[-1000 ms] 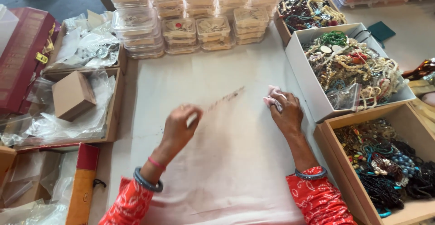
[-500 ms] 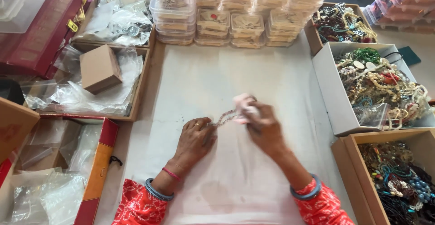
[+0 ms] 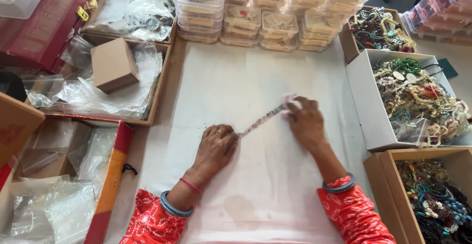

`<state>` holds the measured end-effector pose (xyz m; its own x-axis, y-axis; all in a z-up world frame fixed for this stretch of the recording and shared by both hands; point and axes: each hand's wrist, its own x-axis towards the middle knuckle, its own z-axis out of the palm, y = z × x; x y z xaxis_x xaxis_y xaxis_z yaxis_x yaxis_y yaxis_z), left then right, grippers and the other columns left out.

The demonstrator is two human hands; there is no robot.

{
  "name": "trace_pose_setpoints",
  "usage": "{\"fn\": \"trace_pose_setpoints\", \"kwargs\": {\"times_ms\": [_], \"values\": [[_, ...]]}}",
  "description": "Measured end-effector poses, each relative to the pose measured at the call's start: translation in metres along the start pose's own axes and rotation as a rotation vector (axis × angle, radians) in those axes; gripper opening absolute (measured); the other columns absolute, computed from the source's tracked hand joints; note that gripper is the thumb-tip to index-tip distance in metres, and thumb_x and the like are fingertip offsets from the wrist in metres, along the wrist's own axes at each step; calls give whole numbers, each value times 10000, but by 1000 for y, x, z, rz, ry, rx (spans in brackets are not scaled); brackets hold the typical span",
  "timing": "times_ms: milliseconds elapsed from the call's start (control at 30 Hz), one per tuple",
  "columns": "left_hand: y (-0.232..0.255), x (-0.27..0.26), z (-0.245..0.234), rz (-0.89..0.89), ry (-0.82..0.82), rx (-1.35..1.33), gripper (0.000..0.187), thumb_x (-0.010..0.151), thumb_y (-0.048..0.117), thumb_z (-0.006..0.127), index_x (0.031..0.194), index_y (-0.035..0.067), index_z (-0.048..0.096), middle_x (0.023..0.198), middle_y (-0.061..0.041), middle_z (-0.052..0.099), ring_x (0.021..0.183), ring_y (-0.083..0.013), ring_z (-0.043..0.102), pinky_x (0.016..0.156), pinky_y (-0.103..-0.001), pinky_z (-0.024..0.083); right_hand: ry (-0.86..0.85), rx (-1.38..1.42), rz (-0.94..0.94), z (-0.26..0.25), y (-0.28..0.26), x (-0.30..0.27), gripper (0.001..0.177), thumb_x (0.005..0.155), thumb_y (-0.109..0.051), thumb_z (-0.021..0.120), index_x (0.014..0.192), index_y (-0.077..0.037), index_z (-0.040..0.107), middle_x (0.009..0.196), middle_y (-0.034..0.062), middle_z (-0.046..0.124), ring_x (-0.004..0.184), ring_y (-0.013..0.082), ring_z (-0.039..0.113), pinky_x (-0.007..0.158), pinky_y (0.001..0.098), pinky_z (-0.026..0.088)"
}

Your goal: The person wipes a small plastic container with a pink cloth, then places it on a stack of similar containers. They then pick up a beaded necklace from a box, lay it on the table, and wipe it with the cloth.

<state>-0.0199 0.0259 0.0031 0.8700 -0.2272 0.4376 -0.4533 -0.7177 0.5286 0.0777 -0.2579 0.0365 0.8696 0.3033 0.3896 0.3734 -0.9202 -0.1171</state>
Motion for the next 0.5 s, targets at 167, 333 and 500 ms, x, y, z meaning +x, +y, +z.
{"fn": "trace_pose_setpoints", "kwargs": {"times_ms": [167, 333, 500], "values": [[0, 1, 1, -10, 13, -16, 165, 849, 147, 728, 997, 77, 738, 1140, -83, 661, 1157, -272, 588, 1082, -467, 391, 7, 59, -23, 1, -14, -12, 377, 843, -143, 724, 1220, -141, 725, 1320, 103, 622, 1159, 364, 563, 896, 439, 552], [-1, 1, 0, 14, 13, -16, 212, 832, 129, 724, 1035, 71, 741, 1145, -83, 656, 1151, -277, 586, 1080, -469, 398, 11, 326, -254, 3, -87, -32, 369, 855, -174, 759, 1218, -156, 699, 1326, 89, 620, 1207, 323, 581, 969, 439, 544], [-2, 2, -3, -25, -14, -23, 126, 856, 122, 729, 968, 65, 726, 1142, -66, 662, 1123, -265, 596, 1036, -429, 431, -71, 102, -230, -1, -66, -19, 396, 850, -263, 762, 1227, -148, 723, 1302, 77, 636, 1177, 323, 566, 892, 451, 522]]}}
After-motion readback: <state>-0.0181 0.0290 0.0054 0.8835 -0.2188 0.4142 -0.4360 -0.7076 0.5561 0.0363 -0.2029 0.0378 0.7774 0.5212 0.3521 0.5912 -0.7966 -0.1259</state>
